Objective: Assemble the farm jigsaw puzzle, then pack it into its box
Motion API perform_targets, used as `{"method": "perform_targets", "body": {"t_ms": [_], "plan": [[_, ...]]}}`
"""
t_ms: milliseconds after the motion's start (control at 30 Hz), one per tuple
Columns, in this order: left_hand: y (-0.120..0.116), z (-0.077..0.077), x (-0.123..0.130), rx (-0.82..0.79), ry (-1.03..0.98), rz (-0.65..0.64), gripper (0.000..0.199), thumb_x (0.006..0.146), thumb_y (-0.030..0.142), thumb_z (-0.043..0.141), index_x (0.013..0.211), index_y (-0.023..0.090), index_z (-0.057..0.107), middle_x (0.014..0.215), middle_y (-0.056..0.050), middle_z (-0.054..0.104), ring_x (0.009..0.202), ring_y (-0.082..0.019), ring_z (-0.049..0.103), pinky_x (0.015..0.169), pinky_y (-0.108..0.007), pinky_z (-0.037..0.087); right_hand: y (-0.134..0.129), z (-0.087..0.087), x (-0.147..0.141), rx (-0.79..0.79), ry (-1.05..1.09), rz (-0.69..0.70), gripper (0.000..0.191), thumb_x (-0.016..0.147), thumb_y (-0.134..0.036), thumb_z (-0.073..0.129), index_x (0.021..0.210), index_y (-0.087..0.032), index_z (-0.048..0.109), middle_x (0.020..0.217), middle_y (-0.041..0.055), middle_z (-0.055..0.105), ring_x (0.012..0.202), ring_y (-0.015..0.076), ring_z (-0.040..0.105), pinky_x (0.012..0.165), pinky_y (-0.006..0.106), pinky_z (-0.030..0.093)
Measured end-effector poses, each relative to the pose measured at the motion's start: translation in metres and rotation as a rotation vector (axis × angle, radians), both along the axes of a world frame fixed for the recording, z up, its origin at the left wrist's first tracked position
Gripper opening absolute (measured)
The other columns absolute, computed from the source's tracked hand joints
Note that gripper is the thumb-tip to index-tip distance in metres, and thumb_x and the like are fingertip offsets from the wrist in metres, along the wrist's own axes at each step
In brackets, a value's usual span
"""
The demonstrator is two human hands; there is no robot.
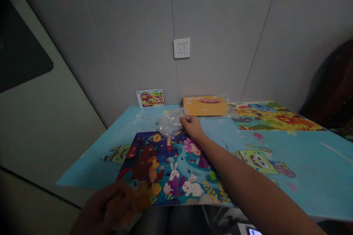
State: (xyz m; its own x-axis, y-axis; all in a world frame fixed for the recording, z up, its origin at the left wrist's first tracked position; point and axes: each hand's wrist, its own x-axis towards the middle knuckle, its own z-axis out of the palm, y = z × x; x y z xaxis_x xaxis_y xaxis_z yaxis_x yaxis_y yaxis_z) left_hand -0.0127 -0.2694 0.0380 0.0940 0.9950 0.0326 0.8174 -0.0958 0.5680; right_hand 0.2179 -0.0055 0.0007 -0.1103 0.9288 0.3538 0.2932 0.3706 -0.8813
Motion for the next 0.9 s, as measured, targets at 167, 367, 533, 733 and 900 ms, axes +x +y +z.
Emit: {"method": "perform_targets", "body": {"t_ms": [167, 367, 533, 733, 900], "plan": [[0.078, -0.001, 0.017, 0.067, 0.010, -0.019, 0.023, 0.086, 0.032, 0.047, 0.094, 0.018, 0.064, 0.092, -0.005, 0.067, 0.088, -0.020, 0.063, 0.081, -0.033, 0.048, 0.001, 0.006, 0.007, -0.013, 0.060, -0.026, 0.040, 0.077, -0.047, 0.053, 0.049, -0.019, 0.047, 0.042, -0.0026, 0.046, 0.039, 0.0090, 0.040, 0.042, 0.023, 0.029], [0.064, -0.039, 0.024, 0.429, 0.332, -0.135, 0.078, 0.075, 0.059, 0.061, 0.144, 0.032, 0.036, 0.154, -0.012, 0.021, 0.137, -0.042, 0.024, 0.105, -0.060, 0.030, 0.002, 0.018, 0.019, -0.010, 0.129, 0.006, 0.042, 0.077, -0.053, 0.054, 0.053, -0.019, 0.048, 0.043, -0.0025, 0.046, 0.039, 0.0094, 0.041, 0.040, 0.023, 0.029], [0.071, -0.039, 0.020, 0.371, 0.504, -0.400, 0.068, 0.087, 0.059, 0.044, 0.148, 0.042, 0.018, 0.158, -0.008, 0.016, 0.140, -0.042, 0.021, 0.103, -0.065, 0.030, -0.007, 0.035, 0.026, 0.068, 0.150, 0.065, 0.044, 0.080, -0.055, 0.052, 0.055, -0.019, 0.047, 0.044, -0.0043, 0.044, 0.039, 0.0085, 0.038, 0.041, 0.023, 0.028], [0.095, -0.033, 0.015, 0.328, 0.569, -0.481, 0.069, 0.085, 0.063, 0.045, 0.146, 0.043, 0.019, 0.154, -0.009, 0.027, 0.136, -0.042, 0.030, 0.101, -0.063, 0.035, -0.008, 0.038, 0.028, 0.120, 0.143, 0.059, 0.042, 0.081, -0.052, 0.053, 0.057, -0.018, 0.052, 0.044, -0.0037, 0.045, 0.040, 0.0090, 0.040, 0.042, 0.022, 0.030], [0.094, -0.033, 0.019, 0.316, 0.574, -0.500, 0.068, 0.086, 0.060, 0.045, 0.146, 0.044, 0.017, 0.157, -0.009, 0.018, 0.139, -0.042, 0.024, 0.100, -0.067, 0.031, -0.006, 0.036, 0.029, 0.103, 0.124, 0.059, 0.041, 0.081, -0.051, 0.053, 0.058, -0.017, 0.053, 0.046, -0.0032, 0.048, 0.040, 0.0086, 0.040, 0.042, 0.022, 0.030]]}}
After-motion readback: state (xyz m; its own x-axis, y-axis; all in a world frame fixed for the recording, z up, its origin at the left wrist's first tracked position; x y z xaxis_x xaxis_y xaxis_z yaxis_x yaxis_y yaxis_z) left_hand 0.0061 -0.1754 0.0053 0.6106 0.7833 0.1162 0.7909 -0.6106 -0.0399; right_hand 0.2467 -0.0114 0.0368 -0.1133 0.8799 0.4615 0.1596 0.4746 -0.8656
